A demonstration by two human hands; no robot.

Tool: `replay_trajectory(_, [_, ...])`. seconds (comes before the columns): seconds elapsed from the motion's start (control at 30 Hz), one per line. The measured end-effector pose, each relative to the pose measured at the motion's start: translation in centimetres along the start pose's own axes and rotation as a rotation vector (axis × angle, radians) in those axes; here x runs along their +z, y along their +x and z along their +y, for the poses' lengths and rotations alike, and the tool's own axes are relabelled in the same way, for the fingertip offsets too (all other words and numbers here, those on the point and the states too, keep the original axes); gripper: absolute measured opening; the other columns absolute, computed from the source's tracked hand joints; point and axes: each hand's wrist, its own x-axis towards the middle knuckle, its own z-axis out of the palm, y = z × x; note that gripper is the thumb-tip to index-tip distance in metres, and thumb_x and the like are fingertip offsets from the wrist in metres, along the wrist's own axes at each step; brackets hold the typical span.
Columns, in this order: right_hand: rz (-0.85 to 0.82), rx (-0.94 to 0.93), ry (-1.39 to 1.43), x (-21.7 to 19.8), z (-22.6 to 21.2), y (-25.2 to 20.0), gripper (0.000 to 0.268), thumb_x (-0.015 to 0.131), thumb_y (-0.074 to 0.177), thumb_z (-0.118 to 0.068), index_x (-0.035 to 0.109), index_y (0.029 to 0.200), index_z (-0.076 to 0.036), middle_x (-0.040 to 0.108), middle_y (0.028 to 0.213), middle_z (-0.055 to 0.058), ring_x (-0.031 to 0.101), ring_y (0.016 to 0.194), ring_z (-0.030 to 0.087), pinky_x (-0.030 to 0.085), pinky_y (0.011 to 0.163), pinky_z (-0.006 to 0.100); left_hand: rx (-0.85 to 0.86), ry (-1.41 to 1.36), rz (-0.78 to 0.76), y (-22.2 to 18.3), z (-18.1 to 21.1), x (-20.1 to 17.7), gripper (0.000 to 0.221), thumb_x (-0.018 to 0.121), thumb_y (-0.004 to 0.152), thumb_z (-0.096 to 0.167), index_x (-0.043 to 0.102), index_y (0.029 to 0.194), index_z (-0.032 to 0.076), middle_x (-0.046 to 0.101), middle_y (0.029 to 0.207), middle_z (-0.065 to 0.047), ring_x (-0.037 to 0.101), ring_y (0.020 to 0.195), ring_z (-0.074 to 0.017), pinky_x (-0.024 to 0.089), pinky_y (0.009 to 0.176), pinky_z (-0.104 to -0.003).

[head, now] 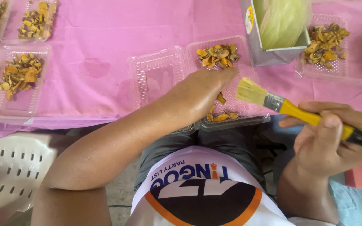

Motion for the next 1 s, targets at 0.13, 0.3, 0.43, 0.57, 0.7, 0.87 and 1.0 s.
replay_trajectory(0.13, [-0.022,-0.009,0.002,0.7,-1.4,-0.6,0.030,0.051,0.114,-0.014,0.050,0.100,0.013,0.063,0.097,0.037,0.071,0.068,0.039,0.058,0.055,0.038,-0.122,-0.189,0.034,0.3,0.8,-0.6,0.067,0.038,0.089,-0.012,0.039,0.151,0.011,0.051,0.097,-0.013,0.058,0.082,-0.0284,0.044,0.074,-0.041])
replay_trajectory(0.3, [-0.047,-0.073,-0.025,0.5,0.0,0.3,0.022,0.045,0.115,0.000,0.045,0.104,0.018,0.062,0.099,0.044,0.070,0.066,0.044,0.060,0.052,0.042,-0.173,-0.293,0.087,0.9,0.3,-1.0,0.076,0.054,0.087,-0.013,0.037,0.155,0.015,0.079,0.114,-0.013,0.079,0.101,-0.0248,0.065,0.087,-0.035])
replay_trajectory(0.43, [0.183,0.220,0.183,-0.5,1.4,-0.2,0.015,0.054,0.120,-0.013,0.047,0.118,0.000,0.062,0.104,0.032,0.065,0.070,0.036,0.063,0.061,0.043,-0.058,-0.313,0.061,0.7,-0.6,-0.9,0.082,0.063,0.087,-0.008,0.030,0.157,0.019,0.078,0.100,-0.010,0.080,0.093,-0.0187,0.067,0.079,-0.032])
replay_trajectory(0.57, [0.052,0.386,0.195,-0.7,1.3,0.2,0.015,0.051,0.114,-0.009,0.044,0.104,0.001,0.064,0.095,0.031,0.061,0.054,0.037,0.059,0.050,0.038,-0.004,-0.315,0.153,1.2,-2.4,-0.8,0.084,0.073,0.087,-0.005,0.034,0.155,0.024,0.076,0.089,-0.005,0.079,0.088,-0.0149,0.064,0.084,-0.029])
replay_trajectory(0.7, [0.187,0.305,0.267,-1.1,2.5,0.3,0.025,0.060,0.117,-0.029,0.047,0.117,-0.008,0.064,0.105,0.028,0.068,0.075,0.037,0.067,0.065,0.045,-0.039,-0.372,0.132,0.9,-1.6,-1.5,0.082,0.070,0.087,-0.008,0.035,0.155,0.021,0.077,0.087,-0.006,0.080,0.085,-0.0145,0.067,0.088,-0.030])
replay_trajectory(0.87, [0.002,0.257,0.207,-1.6,2.4,0.3,0.012,0.049,0.120,-0.007,0.045,0.114,0.002,0.063,0.100,0.034,0.069,0.072,0.037,0.067,0.061,0.043,-0.049,-0.289,0.218,1.9,-1.7,-1.8,0.059,0.071,0.091,0.003,0.053,0.142,0.024,0.080,0.100,-0.002,0.081,0.088,-0.0119,0.066,0.081,-0.028])
replay_trajectory(1.0, [0.163,0.220,0.141,-2.2,3.1,0.0,0.026,0.055,0.122,-0.016,0.039,0.125,0.005,0.060,0.107,0.038,0.060,0.065,0.042,0.062,0.062,0.048,0.079,-0.251,0.324,5.6,-4.7,-1.5,0.035,0.063,0.092,-0.005,0.065,0.125,0.006,0.082,0.097,-0.007,0.084,0.081,-0.0139,0.073,0.078,-0.028])
